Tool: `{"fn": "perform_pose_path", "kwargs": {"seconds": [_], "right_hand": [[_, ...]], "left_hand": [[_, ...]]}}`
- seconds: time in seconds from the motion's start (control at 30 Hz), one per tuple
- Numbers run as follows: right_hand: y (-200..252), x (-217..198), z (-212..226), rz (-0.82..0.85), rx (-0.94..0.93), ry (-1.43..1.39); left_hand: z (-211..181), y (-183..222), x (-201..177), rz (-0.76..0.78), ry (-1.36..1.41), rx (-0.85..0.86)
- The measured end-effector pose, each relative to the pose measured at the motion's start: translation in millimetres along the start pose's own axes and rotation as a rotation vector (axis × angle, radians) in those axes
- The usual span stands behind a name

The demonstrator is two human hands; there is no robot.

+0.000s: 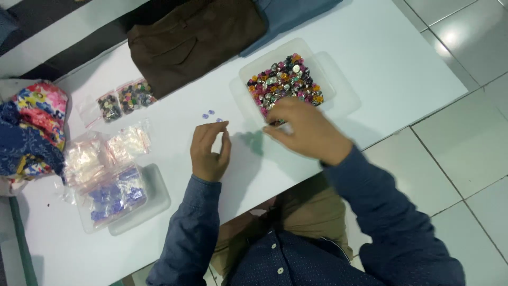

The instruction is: Sorting small purple buttons from a container of mixed buttons and arranging them on a table.

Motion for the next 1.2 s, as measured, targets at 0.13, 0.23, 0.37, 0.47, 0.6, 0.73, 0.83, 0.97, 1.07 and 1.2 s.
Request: {"fn": "perform_pose_path", "kwargs": {"seconds": [0.13,0.23,0.37,0.47,0.6,0.73,0.83,0.97,1.07,1.2], "right_hand": [[-2.9,-15.7,-32.6,0.18,0.21,0.27],[-1.6,-4.6,-46.2,0.342,0.273,0.34],[-12.9,11.8,-52.4,0.365,0.196,0.348],[-24.0,13.2,-53.4,0.415,0.208,0.349],[-33.5,8.0,-53.0,0.472,0.273,0.316],[-42.5,-14.4,-40.9,0.4,0.208,0.204],[-41.9,-33.7,-40.1,0.416,0.359,0.157],[-32.4,-38.5,-64.2,0.25,0.428,0.008],[-30.1,-32.3,-77.9,0.152,0.442,0.015],[-33.7,-27.0,-78.2,0.101,0.473,0.153]], "left_hand": [[-6.8,-23.3,26.9,0.131,0.021,0.049],[0.0,-39.2,51.7,0.239,-0.056,0.146],[25.7,-56.4,80.4,0.364,-0.101,0.048],[47.7,-66.0,92.3,0.428,-0.089,-0.047],[62.8,-73.6,104.9,0.459,-0.1,-0.111],[73.5,-76.0,111.0,0.474,-0.039,-0.161],[77.9,-73.6,116.4,0.492,-0.069,-0.141],[83.6,-70.1,122.5,0.53,-0.074,-0.157],[75.0,-70.8,120.8,0.541,-0.12,-0.161],[51.0,-80.8,114.1,0.547,-0.164,-0.173]]}}
Point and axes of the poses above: each hand's wrist, its own y-axis away from the middle knuckle, its own x-axis out of the palm, z = x × y, the point moved 4 cm from there along -y, towards the middle knuckle, and after that the axes turned 8 degrees about y, right-handed, at the moved point
